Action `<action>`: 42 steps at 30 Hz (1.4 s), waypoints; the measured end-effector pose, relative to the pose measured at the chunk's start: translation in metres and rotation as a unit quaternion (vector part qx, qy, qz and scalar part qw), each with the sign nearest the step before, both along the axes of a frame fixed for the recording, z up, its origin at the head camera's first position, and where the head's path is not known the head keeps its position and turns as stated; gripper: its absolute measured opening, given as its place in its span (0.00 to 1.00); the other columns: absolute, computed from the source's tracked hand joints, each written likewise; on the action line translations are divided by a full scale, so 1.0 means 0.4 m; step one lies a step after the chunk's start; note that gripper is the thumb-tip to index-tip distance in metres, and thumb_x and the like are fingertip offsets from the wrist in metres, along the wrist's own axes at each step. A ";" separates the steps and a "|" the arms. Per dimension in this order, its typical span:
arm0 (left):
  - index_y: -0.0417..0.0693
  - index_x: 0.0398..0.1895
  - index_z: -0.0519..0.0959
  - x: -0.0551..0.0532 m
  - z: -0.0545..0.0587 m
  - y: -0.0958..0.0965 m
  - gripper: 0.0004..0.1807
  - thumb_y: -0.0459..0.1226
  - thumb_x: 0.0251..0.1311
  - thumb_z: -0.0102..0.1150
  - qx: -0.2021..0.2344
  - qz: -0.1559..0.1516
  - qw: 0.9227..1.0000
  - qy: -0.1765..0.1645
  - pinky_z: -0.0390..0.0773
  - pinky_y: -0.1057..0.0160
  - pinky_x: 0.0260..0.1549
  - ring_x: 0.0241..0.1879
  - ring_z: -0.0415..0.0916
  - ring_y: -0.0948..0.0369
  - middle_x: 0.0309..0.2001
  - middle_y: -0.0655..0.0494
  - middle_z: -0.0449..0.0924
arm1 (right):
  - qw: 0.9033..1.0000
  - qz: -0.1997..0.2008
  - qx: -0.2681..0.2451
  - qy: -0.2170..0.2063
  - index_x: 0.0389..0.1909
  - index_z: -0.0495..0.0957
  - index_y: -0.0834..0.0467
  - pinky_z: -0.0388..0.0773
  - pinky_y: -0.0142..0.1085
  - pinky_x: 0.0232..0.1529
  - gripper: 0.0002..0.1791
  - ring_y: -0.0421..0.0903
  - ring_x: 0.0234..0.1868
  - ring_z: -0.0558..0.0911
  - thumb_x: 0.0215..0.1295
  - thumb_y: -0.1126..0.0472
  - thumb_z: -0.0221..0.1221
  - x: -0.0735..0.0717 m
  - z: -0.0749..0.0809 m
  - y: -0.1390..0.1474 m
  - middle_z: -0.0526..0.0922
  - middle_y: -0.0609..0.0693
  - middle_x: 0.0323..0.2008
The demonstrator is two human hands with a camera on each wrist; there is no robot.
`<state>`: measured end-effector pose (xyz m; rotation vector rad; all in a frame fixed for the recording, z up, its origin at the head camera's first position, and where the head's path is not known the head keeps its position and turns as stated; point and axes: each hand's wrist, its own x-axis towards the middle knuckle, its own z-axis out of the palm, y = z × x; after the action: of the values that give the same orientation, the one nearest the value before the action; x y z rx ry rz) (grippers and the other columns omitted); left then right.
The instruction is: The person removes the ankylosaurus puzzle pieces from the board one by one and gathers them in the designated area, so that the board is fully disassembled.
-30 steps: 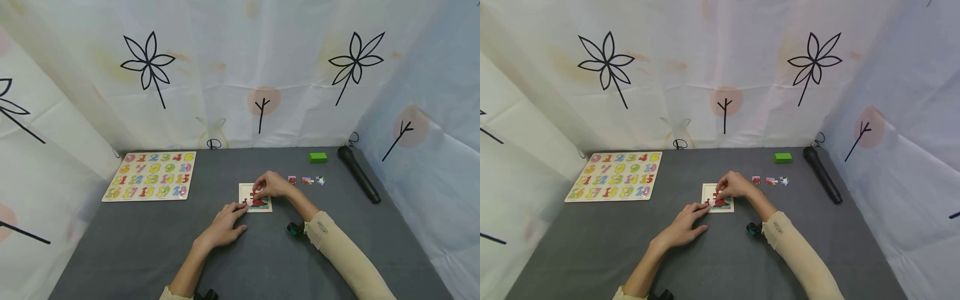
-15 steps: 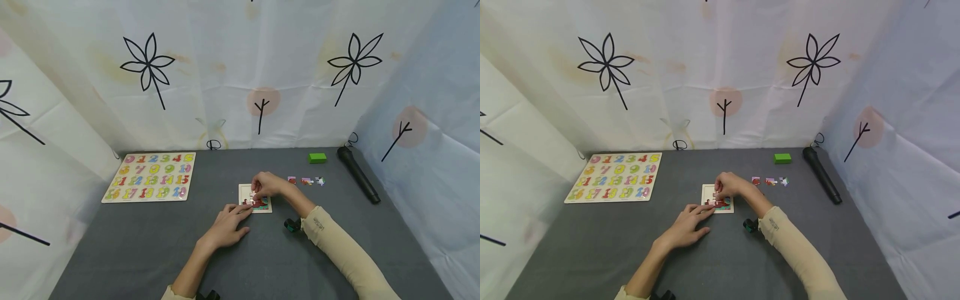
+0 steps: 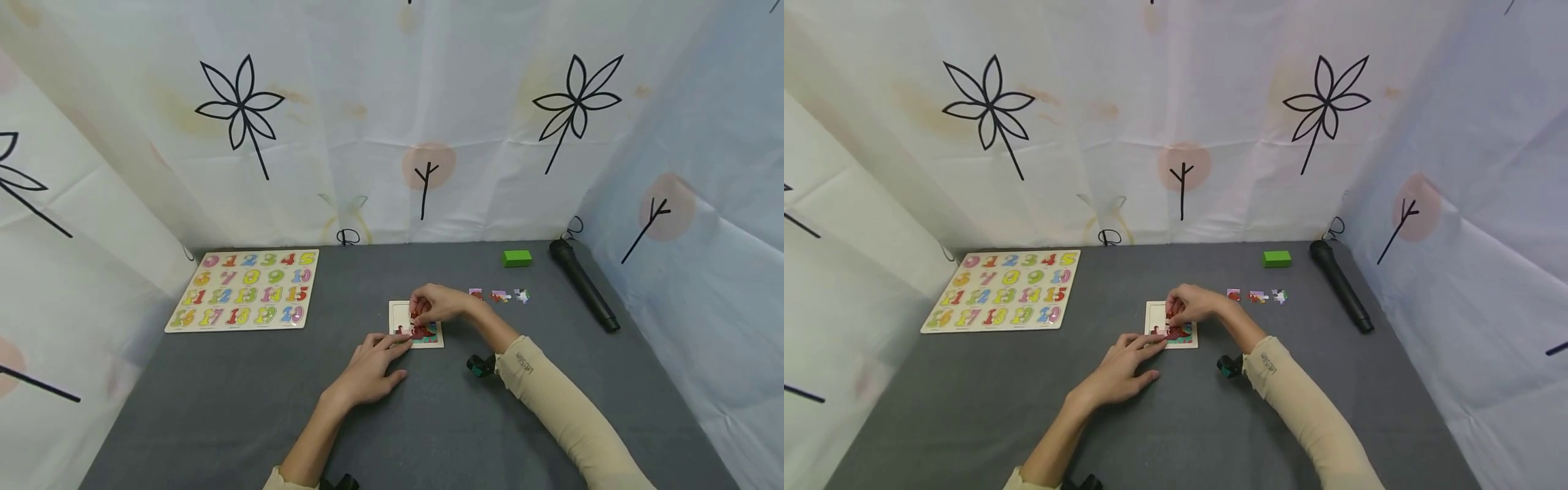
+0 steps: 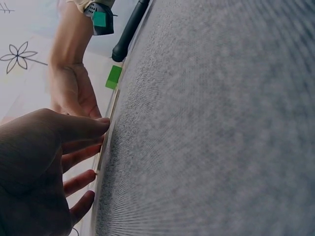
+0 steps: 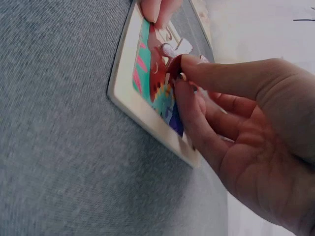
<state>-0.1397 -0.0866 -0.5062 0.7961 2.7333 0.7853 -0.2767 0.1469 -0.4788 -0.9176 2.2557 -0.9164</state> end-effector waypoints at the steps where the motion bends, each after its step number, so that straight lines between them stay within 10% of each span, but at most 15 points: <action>1: 0.52 0.79 0.75 0.000 -0.001 0.001 0.31 0.41 0.75 0.67 0.001 0.002 1.000 -0.002 0.70 0.37 0.66 0.76 0.65 0.44 0.81 0.57 0.71 | 1.000 0.002 -0.013 -0.013 0.47 0.82 0.66 0.83 0.32 0.43 0.07 0.38 0.39 0.84 0.73 0.68 0.66 -0.001 -0.003 0.004 0.87 0.58 0.41; 28: 0.50 0.79 0.75 0.004 -0.001 0.003 0.31 0.41 0.74 0.67 0.003 0.005 1.000 0.008 0.70 0.38 0.65 0.76 0.64 0.44 0.80 0.55 0.72 | 0.996 0.043 -0.055 -0.049 0.49 0.84 0.67 0.81 0.37 0.40 0.08 0.51 0.37 0.84 0.80 0.69 0.58 -0.013 -0.001 0.037 0.88 0.63 0.40; 36: 0.50 0.79 0.75 0.006 0.000 -0.001 0.31 0.41 0.74 0.67 0.007 0.002 1.000 0.010 0.70 0.37 0.65 0.75 0.65 0.43 0.79 0.54 0.72 | 0.999 0.000 -0.035 0.029 0.48 0.87 0.66 0.80 0.31 0.34 0.09 0.45 0.28 0.84 0.80 0.66 0.60 0.013 -0.008 0.002 0.90 0.59 0.36; 42: 0.50 0.79 0.75 0.005 -0.004 0.003 0.31 0.41 0.75 0.66 0.007 0.005 1.000 0.004 0.69 0.36 0.66 0.76 0.64 0.43 0.80 0.55 0.71 | 0.996 -0.003 -0.070 -0.047 0.49 0.84 0.70 0.82 0.35 0.40 0.10 0.46 0.35 0.84 0.82 0.69 0.56 0.009 -0.012 0.024 0.88 0.64 0.39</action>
<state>-0.1376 -0.0854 -0.5077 0.7911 2.7446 0.8060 -0.2729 0.1566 -0.4835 -0.9091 2.1381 -1.1088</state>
